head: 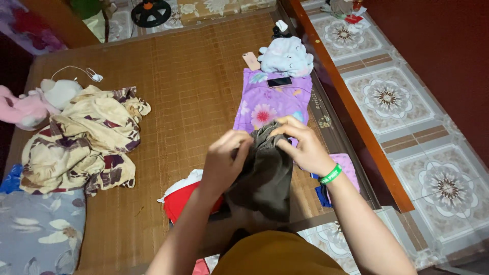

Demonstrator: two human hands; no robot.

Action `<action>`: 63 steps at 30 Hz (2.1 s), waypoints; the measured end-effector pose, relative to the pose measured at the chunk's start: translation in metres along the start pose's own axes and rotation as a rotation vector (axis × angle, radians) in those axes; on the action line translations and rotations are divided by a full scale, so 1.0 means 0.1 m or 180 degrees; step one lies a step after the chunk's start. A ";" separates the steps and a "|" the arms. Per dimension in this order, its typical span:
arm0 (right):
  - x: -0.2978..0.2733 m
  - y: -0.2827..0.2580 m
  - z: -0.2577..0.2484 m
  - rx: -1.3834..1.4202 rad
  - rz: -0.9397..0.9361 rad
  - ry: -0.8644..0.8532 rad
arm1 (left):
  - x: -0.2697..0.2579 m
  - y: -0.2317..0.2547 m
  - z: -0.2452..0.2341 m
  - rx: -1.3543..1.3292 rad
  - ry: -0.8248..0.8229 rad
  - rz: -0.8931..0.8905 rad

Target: Folding various items of clothing including a red shirt, grey pants, and a blue shirt on a bed.

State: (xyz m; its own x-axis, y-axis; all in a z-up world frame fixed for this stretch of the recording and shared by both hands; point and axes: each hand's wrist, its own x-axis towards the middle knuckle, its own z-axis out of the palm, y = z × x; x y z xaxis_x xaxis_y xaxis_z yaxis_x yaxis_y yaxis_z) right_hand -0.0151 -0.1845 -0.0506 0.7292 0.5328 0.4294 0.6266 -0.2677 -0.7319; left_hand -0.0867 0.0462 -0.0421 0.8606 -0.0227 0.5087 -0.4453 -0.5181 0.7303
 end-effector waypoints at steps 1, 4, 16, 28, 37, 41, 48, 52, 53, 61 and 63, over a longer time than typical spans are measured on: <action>-0.03 -0.01 0.03 0.0008 0.0010 0.0000 | -0.04 -0.02 0.01 0.0001 -0.0009 -0.0009; -0.14 -0.01 0.14 -0.0038 0.0105 -0.0012 | -0.20 -0.07 0.08 0.0614 -0.0098 0.0453; -0.41 0.00 0.38 0.0065 0.0194 -0.0364 | -0.60 -1.02 0.47 0.1064 -0.1514 -0.1399; -0.51 0.12 0.37 0.0154 0.0008 -0.0501 | -0.71 -1.25 0.80 -0.0925 -0.2433 -0.1087; -0.54 0.10 0.27 -0.0160 0.0403 -0.0345 | -0.71 -0.61 0.50 0.1116 -0.1712 0.0436; -0.54 0.13 0.28 -0.0179 0.0340 -0.0216 | -0.74 -0.55 0.39 0.1148 -0.1553 -0.0294; -0.56 0.10 0.23 -0.0359 0.0434 0.0095 | -0.58 -0.17 -0.04 0.2365 -0.1740 0.0179; -0.53 0.07 0.20 -0.0319 0.0380 0.0163 | -0.67 -0.42 -0.09 0.2440 -0.1437 0.0642; -0.51 0.06 0.18 -0.0067 0.0479 0.0235 | -0.67 -0.48 -0.09 0.1983 -0.0854 0.0383; -0.24 -0.25 -0.11 0.0971 0.0086 0.0670 | -0.41 -0.39 -0.05 -0.2072 0.0481 -0.0817; -0.17 -0.31 -0.19 0.1380 0.0248 0.0809 | -0.29 -0.24 -0.06 -0.3841 0.1128 -0.1823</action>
State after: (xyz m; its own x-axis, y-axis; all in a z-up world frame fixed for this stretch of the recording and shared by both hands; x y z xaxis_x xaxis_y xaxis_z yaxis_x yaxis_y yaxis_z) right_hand -0.0421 -0.2004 -0.0256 0.8469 0.2979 0.4406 0.4353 0.0876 -0.8960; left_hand -0.1025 0.0641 -0.0721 0.9673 0.2507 -0.0387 -0.1466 0.6771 0.7211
